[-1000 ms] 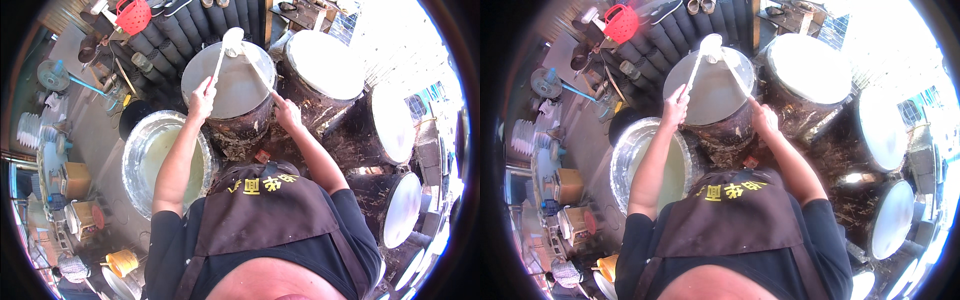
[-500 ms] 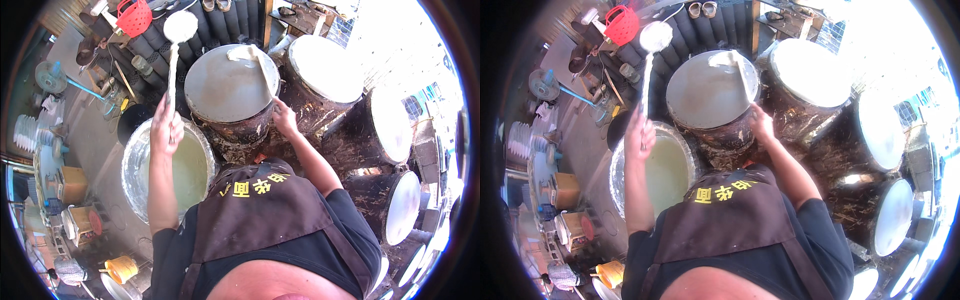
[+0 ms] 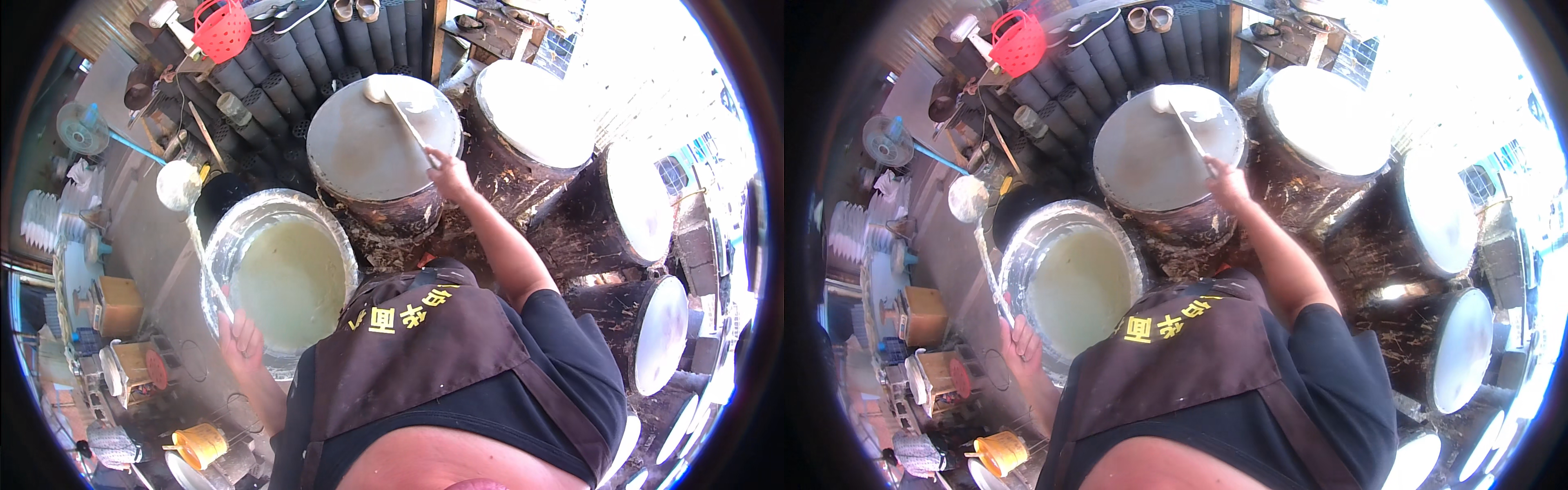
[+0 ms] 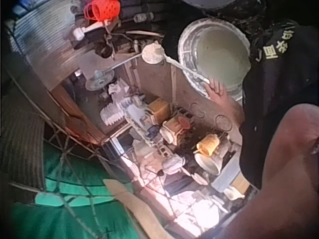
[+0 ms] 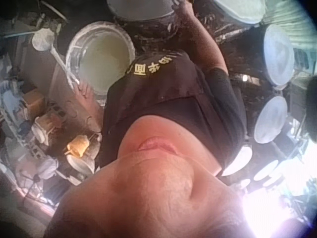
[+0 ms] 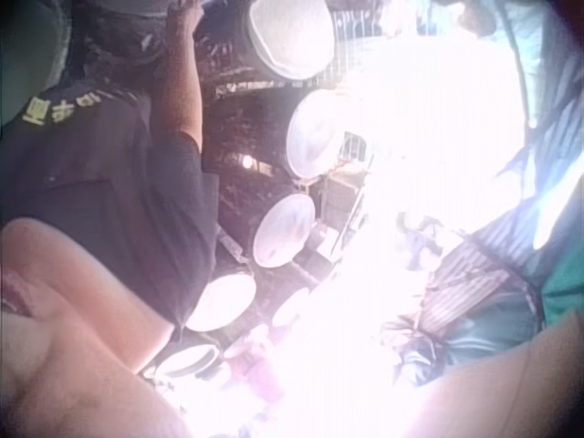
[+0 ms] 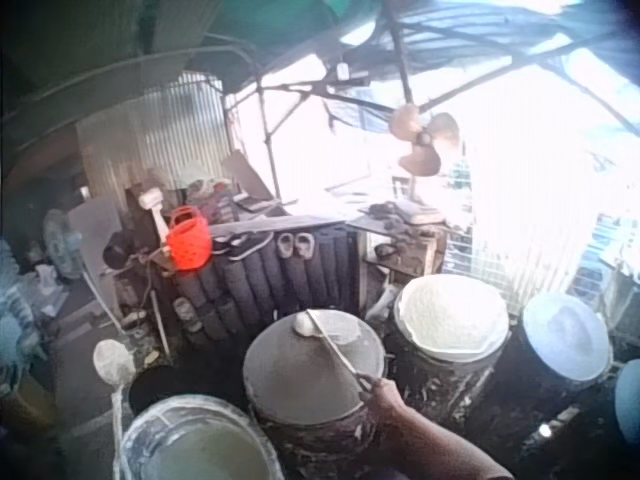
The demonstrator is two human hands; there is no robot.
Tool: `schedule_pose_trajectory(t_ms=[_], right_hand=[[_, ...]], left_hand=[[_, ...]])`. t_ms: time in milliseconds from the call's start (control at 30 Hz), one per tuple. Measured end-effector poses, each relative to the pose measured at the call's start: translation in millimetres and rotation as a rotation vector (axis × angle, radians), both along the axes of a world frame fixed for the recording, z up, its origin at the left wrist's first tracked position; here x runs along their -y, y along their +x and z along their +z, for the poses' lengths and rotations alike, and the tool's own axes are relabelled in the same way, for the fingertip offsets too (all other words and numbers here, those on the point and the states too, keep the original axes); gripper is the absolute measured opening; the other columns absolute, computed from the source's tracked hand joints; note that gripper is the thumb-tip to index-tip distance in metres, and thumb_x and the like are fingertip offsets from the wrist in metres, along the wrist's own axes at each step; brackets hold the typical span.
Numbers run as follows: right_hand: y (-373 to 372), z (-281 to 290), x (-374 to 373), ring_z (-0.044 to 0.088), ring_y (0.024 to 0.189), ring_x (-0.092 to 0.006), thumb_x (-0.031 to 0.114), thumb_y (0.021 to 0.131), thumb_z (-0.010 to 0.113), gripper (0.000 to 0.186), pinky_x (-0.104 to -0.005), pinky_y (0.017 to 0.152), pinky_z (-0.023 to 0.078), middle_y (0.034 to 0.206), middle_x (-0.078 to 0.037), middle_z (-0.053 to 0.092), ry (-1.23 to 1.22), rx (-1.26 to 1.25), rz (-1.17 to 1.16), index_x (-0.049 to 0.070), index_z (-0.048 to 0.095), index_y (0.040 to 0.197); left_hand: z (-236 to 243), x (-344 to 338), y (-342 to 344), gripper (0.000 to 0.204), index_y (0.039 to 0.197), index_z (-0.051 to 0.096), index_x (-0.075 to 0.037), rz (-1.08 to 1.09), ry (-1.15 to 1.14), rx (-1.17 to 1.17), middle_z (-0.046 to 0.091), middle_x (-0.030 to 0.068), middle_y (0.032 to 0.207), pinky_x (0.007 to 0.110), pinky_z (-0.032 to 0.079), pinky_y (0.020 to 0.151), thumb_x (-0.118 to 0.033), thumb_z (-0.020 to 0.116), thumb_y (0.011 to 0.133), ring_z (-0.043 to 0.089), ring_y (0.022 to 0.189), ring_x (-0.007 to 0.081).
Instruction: The person ladles batter onto multiple hot griddles, spreads it into thin circles, and flips the crepes as they cook. Finished crepes are stacked on a nearby surface. The process is repeated continuously across several griddles.
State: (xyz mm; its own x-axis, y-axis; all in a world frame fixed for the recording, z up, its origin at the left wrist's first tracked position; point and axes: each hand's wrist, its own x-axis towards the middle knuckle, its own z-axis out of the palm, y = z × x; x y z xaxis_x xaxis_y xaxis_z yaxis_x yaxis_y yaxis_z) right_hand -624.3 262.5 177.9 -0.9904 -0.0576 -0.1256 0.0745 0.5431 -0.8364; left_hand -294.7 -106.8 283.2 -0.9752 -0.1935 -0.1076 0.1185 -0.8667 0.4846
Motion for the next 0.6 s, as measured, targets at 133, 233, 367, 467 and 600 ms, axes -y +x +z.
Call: schedule_pose_trajectory(t_ms=[133,233,367,467,600], right_hand=[[-27.9,-10.4,-35.3,0.066,0.078,-0.0185,0.006,0.08,0.059,0.048,-0.0315,0.066,0.055,0.091,-0.02,0.068,0.037,-0.15,-0.109,0.018,0.059,0.126],[-29.2,-4.2,-11.8,0.067,0.085,-0.0256,0.009,0.079,0.057,0.048,-0.0362,0.076,0.054,0.098,-0.022,0.066,0.107,-0.091,-0.077,0.017,0.058,0.126],[-36.3,-1.9,13.9,0.065,0.075,-0.0238,0.009,0.081,0.057,0.05,-0.0357,0.07,0.054,0.093,-0.02,0.066,0.144,-0.162,0.118,0.018,0.055,0.13],[-61.1,-2.4,-25.0,0.066,0.068,-0.0212,0.006,0.079,0.057,0.052,-0.0331,0.062,0.055,0.088,-0.018,0.068,0.126,-0.121,0.128,0.017,0.055,0.13],[-62.3,17.1,-11.8,0.068,0.078,-0.0229,0.002,0.078,0.054,0.05,-0.0342,0.068,0.056,0.097,-0.018,0.068,0.134,-0.035,0.126,0.016,0.058,0.126]], left_hand=[[10.9,-1.1,22.8,0.047,0.147,0.023,-0.012,0.104,0.093,0.021,0.037,0.002,0.074,0.02,0.035,0.037,-0.024,0.036,0.103,0.036,0.052,0.0082],[14.0,-2.9,29.4,0.047,0.146,0.025,-0.01,0.17,0.028,-0.007,0.037,0.0027,0.076,0.02,0.035,0.037,-0.023,0.037,0.103,0.036,0.055,0.0088],[15.6,-15.1,36.9,0.049,0.147,0.02,-0.011,0.179,0.042,-0.091,0.036,0.003,0.078,0.021,0.034,0.038,-0.022,0.037,0.103,0.034,0.054,0.0091],[21.2,-30.6,48.1,0.048,0.147,0.02,-0.01,0.195,0.012,-0.117,0.037,0.0031,0.077,0.022,0.035,0.037,-0.021,0.036,0.103,0.035,0.053,0.0091],[28.7,-53.7,48.4,0.049,0.147,0.019,-0.009,0.254,-0.002,-0.106,0.038,0.0031,0.076,0.022,0.036,0.037,-0.022,0.036,0.103,0.035,0.052,0.0092]])
